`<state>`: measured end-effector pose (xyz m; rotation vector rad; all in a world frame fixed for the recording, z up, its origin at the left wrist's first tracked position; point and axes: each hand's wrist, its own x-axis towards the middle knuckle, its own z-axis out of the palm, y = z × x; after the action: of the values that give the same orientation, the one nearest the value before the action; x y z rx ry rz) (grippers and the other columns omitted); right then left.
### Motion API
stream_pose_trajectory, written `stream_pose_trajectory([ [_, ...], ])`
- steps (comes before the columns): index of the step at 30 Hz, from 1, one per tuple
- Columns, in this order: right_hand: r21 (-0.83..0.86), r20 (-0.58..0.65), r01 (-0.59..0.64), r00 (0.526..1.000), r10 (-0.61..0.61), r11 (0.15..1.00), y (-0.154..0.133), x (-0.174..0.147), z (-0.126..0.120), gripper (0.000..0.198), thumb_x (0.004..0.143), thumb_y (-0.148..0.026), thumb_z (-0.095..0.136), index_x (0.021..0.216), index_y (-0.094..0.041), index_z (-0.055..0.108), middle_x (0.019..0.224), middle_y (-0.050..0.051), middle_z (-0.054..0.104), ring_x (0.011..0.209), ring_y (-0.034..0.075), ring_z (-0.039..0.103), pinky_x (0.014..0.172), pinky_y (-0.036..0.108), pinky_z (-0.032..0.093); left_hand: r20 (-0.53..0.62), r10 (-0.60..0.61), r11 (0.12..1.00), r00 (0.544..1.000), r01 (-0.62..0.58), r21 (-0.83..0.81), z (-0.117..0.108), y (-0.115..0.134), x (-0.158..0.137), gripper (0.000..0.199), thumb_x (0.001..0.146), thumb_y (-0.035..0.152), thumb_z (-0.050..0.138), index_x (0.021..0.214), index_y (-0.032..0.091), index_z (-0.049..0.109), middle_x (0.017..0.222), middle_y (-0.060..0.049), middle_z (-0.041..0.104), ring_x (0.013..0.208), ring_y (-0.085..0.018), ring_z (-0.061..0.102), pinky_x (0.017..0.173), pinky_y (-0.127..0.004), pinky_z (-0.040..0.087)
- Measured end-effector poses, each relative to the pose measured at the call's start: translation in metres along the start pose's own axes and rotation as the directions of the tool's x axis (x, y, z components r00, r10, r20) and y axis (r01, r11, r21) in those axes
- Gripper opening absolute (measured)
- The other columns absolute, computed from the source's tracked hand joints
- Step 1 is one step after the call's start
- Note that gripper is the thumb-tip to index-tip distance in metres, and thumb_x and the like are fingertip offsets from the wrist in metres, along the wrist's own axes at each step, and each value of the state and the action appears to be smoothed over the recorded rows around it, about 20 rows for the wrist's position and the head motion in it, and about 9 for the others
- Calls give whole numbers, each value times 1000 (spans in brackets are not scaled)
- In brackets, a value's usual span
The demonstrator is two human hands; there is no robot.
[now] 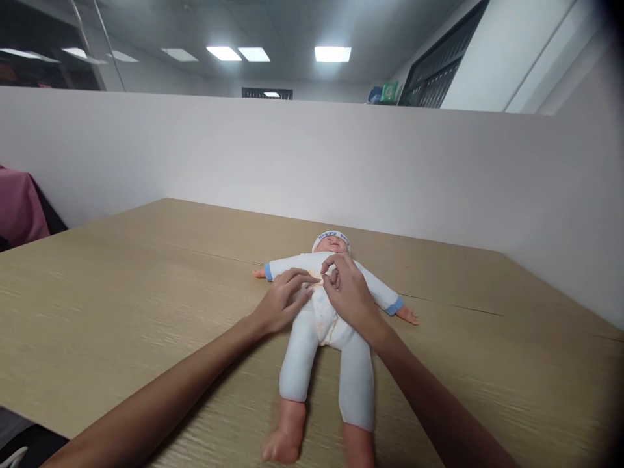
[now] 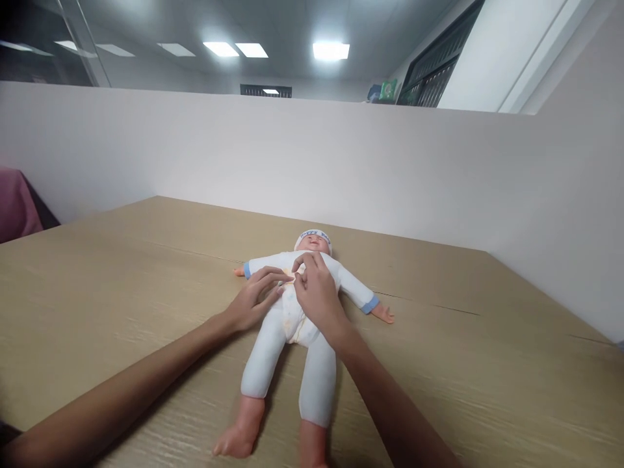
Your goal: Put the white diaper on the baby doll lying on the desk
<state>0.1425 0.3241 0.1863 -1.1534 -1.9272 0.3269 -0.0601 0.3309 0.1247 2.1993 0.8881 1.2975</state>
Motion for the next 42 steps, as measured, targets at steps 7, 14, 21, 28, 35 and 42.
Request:
stream_pose_trajectory([
  [7,64,144,15,989,-24,998,-44,-98,-32,6,106,-29,57,108,-29,62,103,5,71,86,23,70,82,39,60,94,29,993,995,-40,109,-27,54,-34,32,113,37,48,133,26,71,133,-10,72,128,-28,63,112,-45,47],
  [14,-90,323,-62,942,88,994,-23,-146,-40,12,105,-30,58,105,-28,69,97,5,78,87,25,74,80,39,59,288,-152,978,946,102,179,-19,71,-50,24,101,48,69,103,24,69,105,-5,76,102,-27,69,94,-40,48],
  [21,-274,139,-219,955,264,936,-16,-130,-21,19,106,-35,59,91,-24,61,74,1,70,66,22,67,64,34,45,136,-297,921,945,246,303,17,62,-34,41,92,53,80,79,22,56,81,-1,64,77,-21,56,72,-34,36],
  [28,-404,6,-104,993,116,909,-10,-141,-7,10,105,-25,62,102,-22,71,113,9,71,97,28,70,83,40,56,131,-171,979,976,154,132,25,52,-39,28,96,41,77,83,21,64,102,-4,65,97,-22,60,88,-34,45],
  [35,-378,57,-93,991,123,921,-10,-145,-7,15,102,-27,67,116,-22,69,130,11,73,116,34,64,99,51,55,156,-154,987,976,144,71,21,53,-42,21,96,34,73,86,21,60,112,-6,69,109,-26,59,100,-40,44],
  [42,-237,-3,-293,954,301,926,-10,-138,-13,19,97,-36,67,110,-24,60,103,9,72,98,30,69,81,41,54,150,-250,968,956,243,65,20,55,-40,30,95,39,72,81,22,52,86,-1,55,93,-23,51,84,-35,39],
])
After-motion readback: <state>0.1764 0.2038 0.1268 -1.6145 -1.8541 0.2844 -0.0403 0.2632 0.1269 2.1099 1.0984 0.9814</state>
